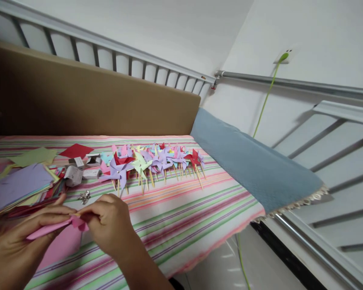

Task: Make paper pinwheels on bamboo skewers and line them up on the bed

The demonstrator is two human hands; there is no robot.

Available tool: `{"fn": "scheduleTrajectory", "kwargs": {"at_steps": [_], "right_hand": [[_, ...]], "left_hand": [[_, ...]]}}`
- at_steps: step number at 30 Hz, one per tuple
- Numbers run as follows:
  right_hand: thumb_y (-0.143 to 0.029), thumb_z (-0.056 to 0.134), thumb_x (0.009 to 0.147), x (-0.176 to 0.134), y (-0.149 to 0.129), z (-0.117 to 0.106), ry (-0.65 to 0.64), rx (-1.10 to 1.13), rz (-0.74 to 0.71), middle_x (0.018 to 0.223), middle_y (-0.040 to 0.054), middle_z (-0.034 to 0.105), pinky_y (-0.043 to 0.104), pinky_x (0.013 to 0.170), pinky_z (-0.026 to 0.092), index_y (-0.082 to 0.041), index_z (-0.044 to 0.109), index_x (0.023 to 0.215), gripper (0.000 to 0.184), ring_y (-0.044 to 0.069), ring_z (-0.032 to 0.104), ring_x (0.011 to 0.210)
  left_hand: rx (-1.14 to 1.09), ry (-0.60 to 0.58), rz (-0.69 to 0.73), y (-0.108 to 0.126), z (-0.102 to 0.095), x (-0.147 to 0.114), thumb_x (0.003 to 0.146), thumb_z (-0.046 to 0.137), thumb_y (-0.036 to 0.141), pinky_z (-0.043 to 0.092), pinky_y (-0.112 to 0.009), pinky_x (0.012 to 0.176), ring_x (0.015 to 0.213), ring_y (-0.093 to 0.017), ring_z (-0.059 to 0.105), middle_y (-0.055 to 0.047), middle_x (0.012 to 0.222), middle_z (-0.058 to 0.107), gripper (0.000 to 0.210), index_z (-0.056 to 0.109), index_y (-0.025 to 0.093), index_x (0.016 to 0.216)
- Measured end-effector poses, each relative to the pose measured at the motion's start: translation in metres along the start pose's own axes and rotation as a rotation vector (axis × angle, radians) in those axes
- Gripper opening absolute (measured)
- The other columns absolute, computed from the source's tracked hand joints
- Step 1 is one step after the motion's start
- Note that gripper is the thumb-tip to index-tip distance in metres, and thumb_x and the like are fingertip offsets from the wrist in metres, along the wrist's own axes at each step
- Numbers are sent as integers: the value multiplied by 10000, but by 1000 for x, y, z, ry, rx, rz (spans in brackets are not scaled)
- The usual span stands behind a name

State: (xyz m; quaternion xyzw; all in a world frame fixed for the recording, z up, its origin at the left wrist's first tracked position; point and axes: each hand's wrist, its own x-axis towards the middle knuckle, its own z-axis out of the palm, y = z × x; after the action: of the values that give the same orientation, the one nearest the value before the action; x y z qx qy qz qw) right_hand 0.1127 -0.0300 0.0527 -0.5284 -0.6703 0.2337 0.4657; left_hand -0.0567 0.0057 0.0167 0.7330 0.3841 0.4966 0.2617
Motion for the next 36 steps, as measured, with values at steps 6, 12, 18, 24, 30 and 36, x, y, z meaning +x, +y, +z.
{"fn": "scheduleTrajectory", "kwargs": {"at_steps": [6, 12, 18, 24, 30, 36], "right_hand": [[-140, 562, 801, 4, 6, -16, -120, 15, 55, 793, 11, 657, 227, 713, 443, -219, 704, 888, 185, 128, 589, 778], [-119, 555, 789, 2, 22, -23, -132, -7, 142, 763, 0, 634, 220, 683, 425, -228, 712, 876, 210, 123, 576, 751], [-119, 577, 752, 0, 39, -11, -151, -147, 182, 735, 1, 616, 212, 643, 403, -218, 710, 785, 169, 121, 561, 721], [-117, 571, 705, -3, 51, -7, -152, -207, 185, 683, -9, 592, 209, 590, 394, -206, 674, 682, 138, 111, 544, 638], [-218, 594, 682, 1, 71, -15, 71, 65, 342, 666, 0, 620, 228, 583, 424, -183, 649, 669, 67, 127, 557, 608], [-289, 582, 658, 8, 95, -23, 338, 181, 574, 553, -11, 580, 239, 537, 416, -154, 630, 648, 144, 129, 520, 529]], "left_hand": [[-123, 85, -289, -9, -2, 6, 627, 720, 335, 520, -309, 772, 892, -223, 632, -14, 843, 693, 201, 666, 238, 794], [-561, 332, -607, -13, -4, 14, 534, 783, 233, 499, -206, 597, 758, -154, 621, -11, 880, 667, 367, 654, 198, 876], [-753, 389, -748, -9, 5, 18, 467, 810, 179, 452, -153, 572, 671, -96, 585, 8, 754, 662, 412, 661, 174, 852], [-801, 384, -815, -6, 18, 19, 452, 820, 186, 454, -162, 599, 650, -89, 582, 7, 710, 657, 495, 644, 170, 914], [-766, 307, -709, -5, 21, 19, 514, 804, 228, 452, -212, 797, 935, -130, 581, -17, 1008, 653, 613, 587, 244, 1087], [-700, 307, -789, -8, 20, 18, 503, 801, 273, 401, -316, 924, 1060, -200, 545, -54, 1093, 629, 607, 586, 224, 1069]]}}
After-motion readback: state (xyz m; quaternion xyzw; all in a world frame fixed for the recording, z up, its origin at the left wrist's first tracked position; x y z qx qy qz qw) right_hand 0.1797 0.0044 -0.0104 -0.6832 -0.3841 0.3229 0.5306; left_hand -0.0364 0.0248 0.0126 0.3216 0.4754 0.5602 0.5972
